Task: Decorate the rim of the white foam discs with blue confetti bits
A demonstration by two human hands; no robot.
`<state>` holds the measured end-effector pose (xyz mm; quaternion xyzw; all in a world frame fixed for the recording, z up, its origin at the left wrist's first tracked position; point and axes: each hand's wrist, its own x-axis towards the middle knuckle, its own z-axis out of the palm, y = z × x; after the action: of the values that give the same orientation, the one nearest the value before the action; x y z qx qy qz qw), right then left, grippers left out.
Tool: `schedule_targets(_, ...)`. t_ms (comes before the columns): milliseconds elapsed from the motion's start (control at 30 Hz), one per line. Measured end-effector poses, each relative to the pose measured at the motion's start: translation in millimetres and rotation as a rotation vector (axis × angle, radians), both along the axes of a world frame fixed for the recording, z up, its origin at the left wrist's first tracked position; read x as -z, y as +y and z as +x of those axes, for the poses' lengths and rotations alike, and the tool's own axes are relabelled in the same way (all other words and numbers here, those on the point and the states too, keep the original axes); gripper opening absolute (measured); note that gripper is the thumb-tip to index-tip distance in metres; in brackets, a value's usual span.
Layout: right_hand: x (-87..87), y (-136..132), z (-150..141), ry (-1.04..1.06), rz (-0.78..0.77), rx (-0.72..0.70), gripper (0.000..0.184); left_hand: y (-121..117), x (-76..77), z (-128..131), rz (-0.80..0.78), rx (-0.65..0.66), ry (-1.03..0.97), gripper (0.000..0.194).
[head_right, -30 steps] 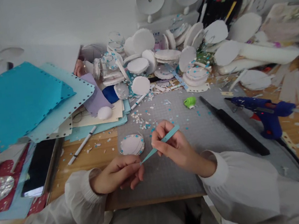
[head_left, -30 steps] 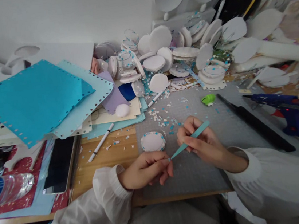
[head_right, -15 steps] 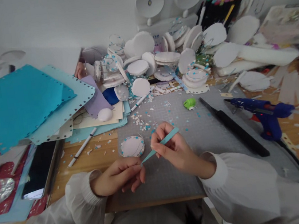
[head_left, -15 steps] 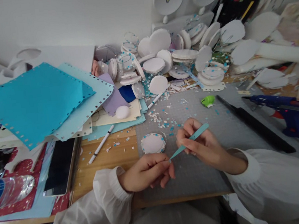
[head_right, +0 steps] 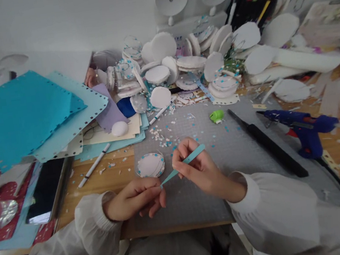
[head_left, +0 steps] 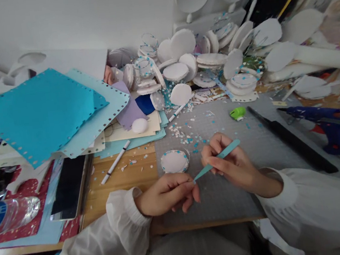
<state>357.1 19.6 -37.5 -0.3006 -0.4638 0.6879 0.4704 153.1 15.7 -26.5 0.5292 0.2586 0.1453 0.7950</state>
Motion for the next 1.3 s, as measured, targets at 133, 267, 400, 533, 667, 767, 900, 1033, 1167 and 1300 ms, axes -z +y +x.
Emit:
schedule_targets(133, -0.2, -1.3, 0.4, -0.001, -0.007, -0.003, 0.025, 0.0, -0.3, 0.1, -0.007, -0.009, 0.018, 0.045)
schedule_targets(267, 0.2, -1.6, 0.2, -0.005, -0.007, -0.005, 0.025, 0.2, -0.8, 0.0, 0.001, -0.004, 0.01, 0.043)
schedule_targets(400, 0.5, -0.3, -1.3, 0.012, -0.023, -0.01, 0.025, 0.1, -0.8, 0.1, -0.007, -0.007, 0.013, 0.043)
schedule_targets(533, -1.2, 1.2, -2.5, 0.036, -0.045, 0.006, 0.026, 0.3, -0.7, -0.1, -0.008, -0.01, 0.026, 0.043)
schedule_targets(667, -3.2, 3.3, -2.3, 0.052, -0.065, 0.063, 0.03, 1.4, -1.1, -2.8, -0.002, -0.015, 0.024, 0.04)
schedule_targets(767, -2.0, 6.5, -0.5, 0.02, -0.05, 0.13, 0.031, 3.7, -1.6, -7.2, 0.013, -0.014, 0.015, 0.034)
schedule_targets(900, -3.7, 12.1, 5.2, -0.06, 0.051, 0.286, 0.03, 9.6, -1.3, -11.7, 0.062, -0.039, 0.024, 0.028)
schedule_targets(1033, -18.3, 9.9, 12.5, -0.07, 0.2, 0.463, 0.03, 13.1, 1.9, -12.0, 0.087, -0.069, 0.069, 0.026)
schedule_targets(1167, -25.0, -7.7, 16.4, -0.001, 0.211, 0.624, 0.029, 6.9, 6.2, -9.4, 0.232, -0.186, 0.099, 0.027)
schedule_targets(1300, -11.4, -27.2, 13.6, -0.019, 0.149, 0.63, 0.031, -2.3, 5.7, -3.7, 0.821, -0.493, 0.35, 0.019)
